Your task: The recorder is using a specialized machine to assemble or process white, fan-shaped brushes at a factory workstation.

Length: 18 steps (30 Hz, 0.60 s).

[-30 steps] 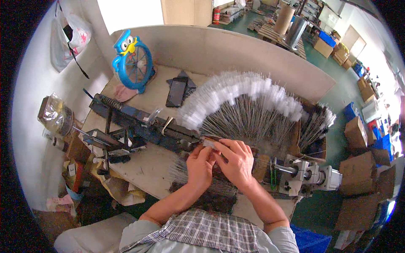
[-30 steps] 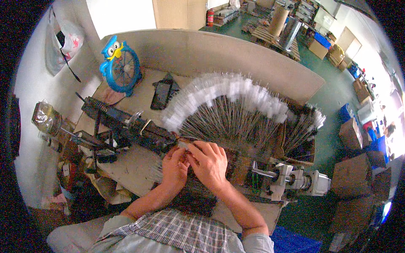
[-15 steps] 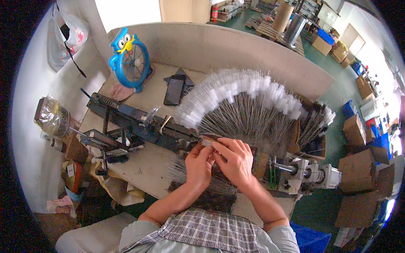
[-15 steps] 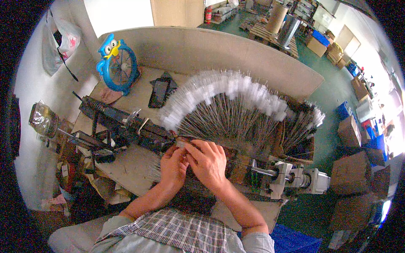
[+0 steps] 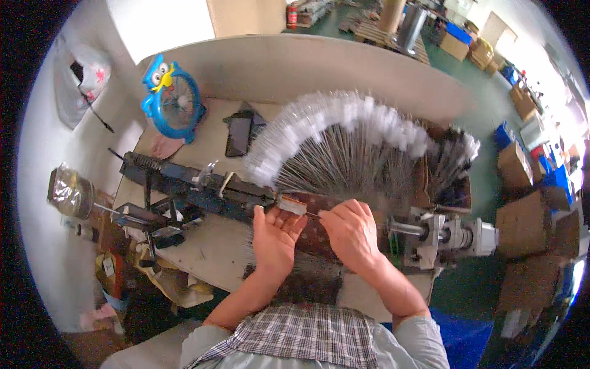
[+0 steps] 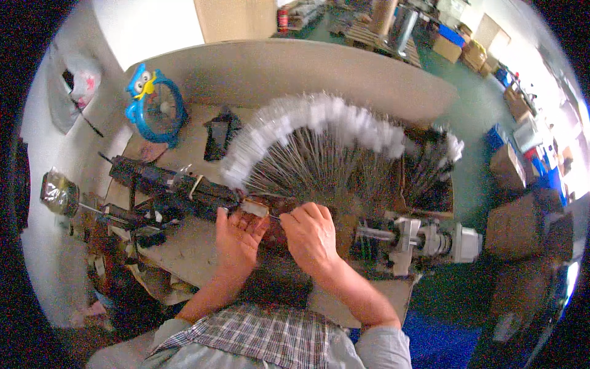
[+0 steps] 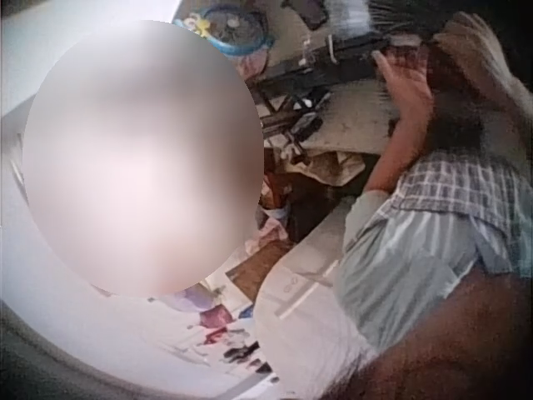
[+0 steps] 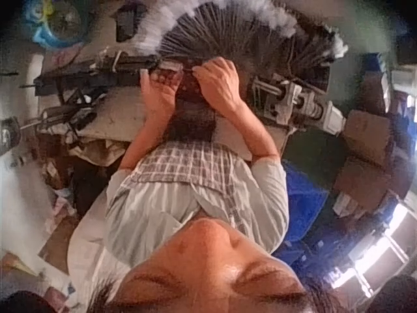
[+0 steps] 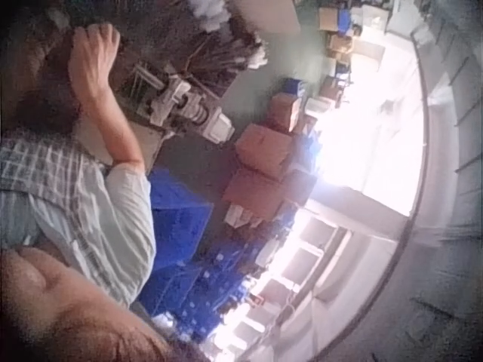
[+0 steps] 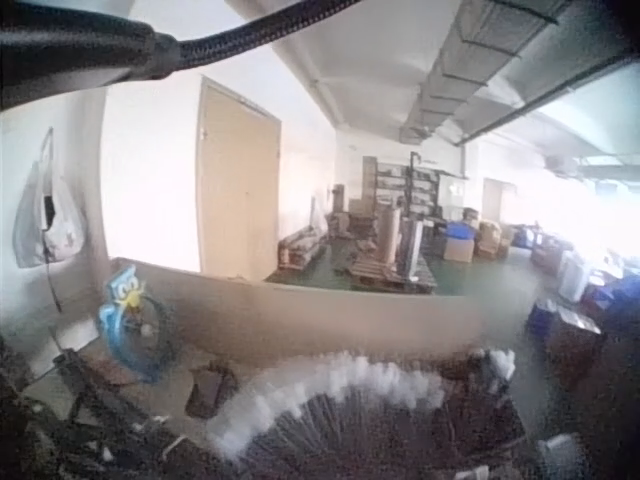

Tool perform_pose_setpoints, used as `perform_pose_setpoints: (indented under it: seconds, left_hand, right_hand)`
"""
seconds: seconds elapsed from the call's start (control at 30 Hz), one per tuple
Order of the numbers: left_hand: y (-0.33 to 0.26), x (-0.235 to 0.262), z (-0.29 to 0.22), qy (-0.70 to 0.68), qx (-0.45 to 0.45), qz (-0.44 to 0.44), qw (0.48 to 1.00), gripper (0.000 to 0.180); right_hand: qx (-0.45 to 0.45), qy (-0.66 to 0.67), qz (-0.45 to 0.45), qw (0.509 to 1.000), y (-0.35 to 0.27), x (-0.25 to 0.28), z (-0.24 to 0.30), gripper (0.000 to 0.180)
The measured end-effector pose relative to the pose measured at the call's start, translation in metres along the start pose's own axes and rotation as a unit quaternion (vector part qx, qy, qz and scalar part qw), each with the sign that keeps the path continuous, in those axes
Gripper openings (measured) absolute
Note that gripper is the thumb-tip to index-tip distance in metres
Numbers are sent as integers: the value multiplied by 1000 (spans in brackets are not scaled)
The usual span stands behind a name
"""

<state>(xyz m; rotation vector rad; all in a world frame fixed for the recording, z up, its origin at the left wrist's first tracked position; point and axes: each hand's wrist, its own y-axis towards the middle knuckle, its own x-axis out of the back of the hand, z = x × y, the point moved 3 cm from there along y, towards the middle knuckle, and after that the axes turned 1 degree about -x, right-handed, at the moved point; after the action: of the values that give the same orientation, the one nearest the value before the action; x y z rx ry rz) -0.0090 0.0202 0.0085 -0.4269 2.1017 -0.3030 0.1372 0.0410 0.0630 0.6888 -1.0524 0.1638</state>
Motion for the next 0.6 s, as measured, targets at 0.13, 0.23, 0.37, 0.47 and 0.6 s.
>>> perform_pose_setpoints:
  seconds: [0.13,0.23,0.37,0.47,0.6]
  left_hand:
    - [-3,-4,-6,26,-10,4,1000,54]
    - [-9,2,-3,128,-31,-1,991,51]
    - [-30,29,-8,218,-30,83,972,39]
    - [-22,87,-43,341,-60,0,938,29]
    - [-4,234,-120,216,-168,-60,960,19]
  right_hand:
    - [-2,28,-13,1000,6,9,1,13]
    - [3,105,-47,993,-2,23,-2,11]
    - [-67,155,-10,986,-45,22,-14,13]
    - [-123,132,65,981,-81,13,-26,13]
    - [-208,96,170,958,-131,-29,-46,20]
